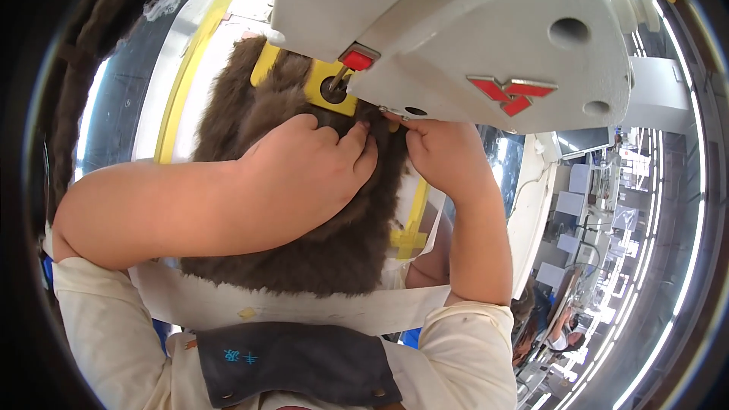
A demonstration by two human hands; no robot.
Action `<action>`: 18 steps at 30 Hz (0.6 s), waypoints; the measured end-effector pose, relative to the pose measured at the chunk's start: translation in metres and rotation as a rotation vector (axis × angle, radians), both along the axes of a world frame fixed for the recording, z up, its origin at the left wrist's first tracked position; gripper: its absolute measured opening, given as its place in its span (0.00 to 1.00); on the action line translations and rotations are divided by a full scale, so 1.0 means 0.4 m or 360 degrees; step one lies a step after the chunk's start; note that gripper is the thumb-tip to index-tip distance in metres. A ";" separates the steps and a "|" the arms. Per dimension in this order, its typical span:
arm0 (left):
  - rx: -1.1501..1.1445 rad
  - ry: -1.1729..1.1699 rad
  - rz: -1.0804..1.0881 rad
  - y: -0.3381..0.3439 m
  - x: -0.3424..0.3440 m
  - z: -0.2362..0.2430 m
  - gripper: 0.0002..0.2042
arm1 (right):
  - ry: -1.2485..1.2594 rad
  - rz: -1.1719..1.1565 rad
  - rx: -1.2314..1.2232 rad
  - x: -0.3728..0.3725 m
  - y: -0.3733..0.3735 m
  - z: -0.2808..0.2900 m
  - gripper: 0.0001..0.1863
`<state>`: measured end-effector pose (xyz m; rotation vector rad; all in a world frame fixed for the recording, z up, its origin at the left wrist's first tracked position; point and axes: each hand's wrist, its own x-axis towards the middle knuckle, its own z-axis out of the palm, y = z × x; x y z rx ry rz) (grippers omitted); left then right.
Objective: Sewing together pieces of fur-like material and trimming edges using an industrial sewing machine and snips.
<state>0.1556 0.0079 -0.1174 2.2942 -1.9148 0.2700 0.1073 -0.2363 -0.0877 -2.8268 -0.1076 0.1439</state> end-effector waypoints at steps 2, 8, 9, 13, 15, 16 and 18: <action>-0.0011 0.0009 -0.0003 0.003 0.001 0.002 0.28 | -0.0073 0.0080 0.0013 0.000 -0.021 -0.017 0.18; 0.0154 0.0164 0.0075 0.004 0.015 0.017 0.29 | -0.0085 -0.0015 -0.0263 0.010 -0.029 -0.019 0.16; 0.0162 0.0188 0.0063 0.006 0.020 0.016 0.30 | -0.0141 0.0032 -0.0252 0.011 -0.041 -0.025 0.16; 0.0274 0.0226 0.0032 0.007 0.035 0.032 0.32 | -0.0166 -0.0011 -0.0318 0.029 -0.045 -0.027 0.14; 0.0258 0.0228 0.0050 0.012 0.029 0.031 0.33 | -0.0155 0.0031 -0.0364 0.029 -0.048 -0.032 0.14; 0.0240 0.0223 0.0065 0.015 0.027 0.030 0.33 | -0.0150 0.0068 -0.0414 0.030 -0.050 -0.036 0.13; 0.0280 0.0234 0.0092 0.013 0.031 0.039 0.32 | -0.0140 0.0066 -0.0350 0.043 -0.087 -0.056 0.13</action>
